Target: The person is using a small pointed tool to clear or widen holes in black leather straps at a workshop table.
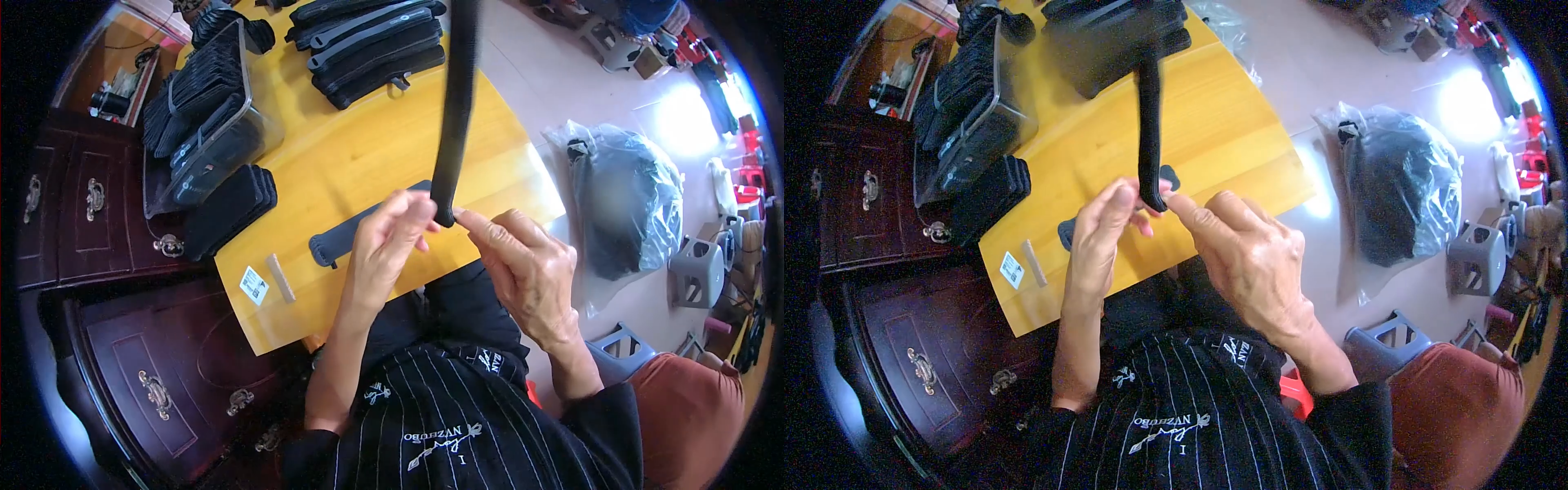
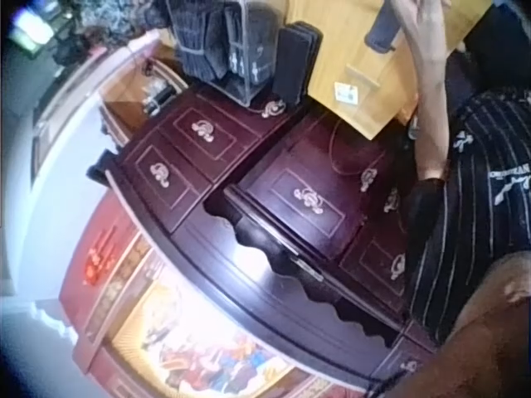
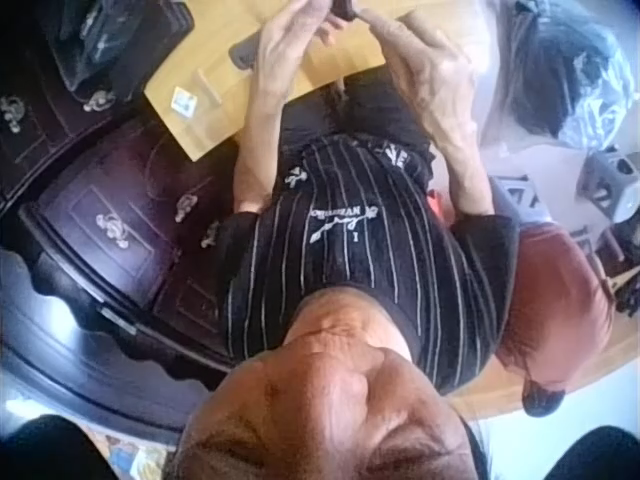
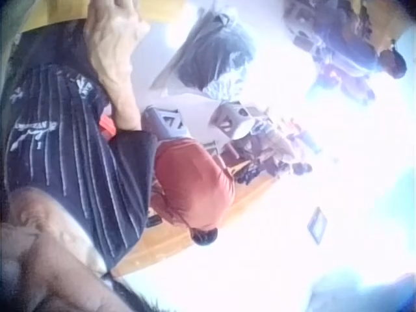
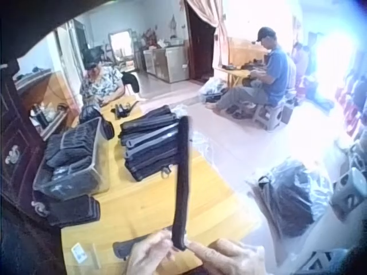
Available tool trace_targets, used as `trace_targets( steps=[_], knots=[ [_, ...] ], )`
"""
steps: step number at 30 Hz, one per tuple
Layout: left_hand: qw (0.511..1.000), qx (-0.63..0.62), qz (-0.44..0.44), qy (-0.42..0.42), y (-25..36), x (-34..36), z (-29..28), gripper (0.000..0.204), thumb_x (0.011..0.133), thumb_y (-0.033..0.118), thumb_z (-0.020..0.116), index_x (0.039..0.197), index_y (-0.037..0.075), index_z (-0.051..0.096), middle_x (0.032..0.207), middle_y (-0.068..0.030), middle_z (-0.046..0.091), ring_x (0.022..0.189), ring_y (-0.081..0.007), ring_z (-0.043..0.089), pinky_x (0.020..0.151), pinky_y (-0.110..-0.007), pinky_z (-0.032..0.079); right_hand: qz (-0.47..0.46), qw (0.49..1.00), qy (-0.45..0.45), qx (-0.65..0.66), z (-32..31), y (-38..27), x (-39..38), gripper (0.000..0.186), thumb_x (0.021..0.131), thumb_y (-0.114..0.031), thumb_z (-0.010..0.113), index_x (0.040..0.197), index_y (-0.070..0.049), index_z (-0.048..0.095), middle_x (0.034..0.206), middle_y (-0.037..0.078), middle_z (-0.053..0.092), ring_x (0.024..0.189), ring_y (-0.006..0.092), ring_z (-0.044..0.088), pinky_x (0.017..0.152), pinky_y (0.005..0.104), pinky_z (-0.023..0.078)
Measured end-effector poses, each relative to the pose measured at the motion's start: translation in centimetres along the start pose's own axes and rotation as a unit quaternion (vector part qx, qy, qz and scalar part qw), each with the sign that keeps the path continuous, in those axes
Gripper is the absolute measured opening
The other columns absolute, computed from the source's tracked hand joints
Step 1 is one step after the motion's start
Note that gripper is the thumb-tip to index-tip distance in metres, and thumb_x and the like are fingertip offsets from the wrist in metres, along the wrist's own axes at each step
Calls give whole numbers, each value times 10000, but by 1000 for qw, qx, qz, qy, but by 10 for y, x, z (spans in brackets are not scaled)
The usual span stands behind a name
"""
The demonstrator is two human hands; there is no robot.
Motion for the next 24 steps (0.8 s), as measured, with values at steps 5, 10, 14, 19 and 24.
trace_targets(
  steps=[5,10,14,19,24],
  knots=[
    [989,109,97,29,7,17,26,198,853,166,700,926,13,598,828,-9,519,679,-76,462,627,-228,415,19,998,-18,-52,-5,1,-6,327,795,-62,657,1109,-149,678,719,44,571,601,203,583,521,317,467],
    [992,-29,116,40,-3,9,40,136,925,116,611,994,3,577,916,-21,557,831,-81,525,750,-229,449,84,996,0,-6,-2,20,-12,362,784,-94,649,1137,-177,639,710,29,529,618,201,595,499,330,462],
    [986,-104,112,69,-13,1,34,189,935,88,585,1090,-11,545,1051,-70,583,975,-135,574,881,-259,453,97,994,20,51,3,19,-12,326,829,-122,652,1150,-175,630,714,39,552,593,215,599,494,334,461],
    [972,-105,187,97,-19,-6,29,209,920,55,589,1111,-18,545,1130,-133,573,1115,-211,545,941,-316,445,112,990,51,75,8,13,-10,367,821,-61,656,1174,-159,636,697,59,543,571,197,552,500,315,442],
    [971,-99,188,107,-21,-11,23,214,923,70,589,1110,-24,545,1130,-145,588,1084,-197,560,925,-313,470,103,989,59,85,14,7,-11,395,817,15,655,1188,-123,644,700,90,550,564,185,517,520,289,429]
  ],
)
Point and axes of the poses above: each hand's wrist, its own x-axis towards the middle knuckle, its own z-axis out of the palm, y = z × x, the point moved 5 cm from there along x, towards the middle knuckle
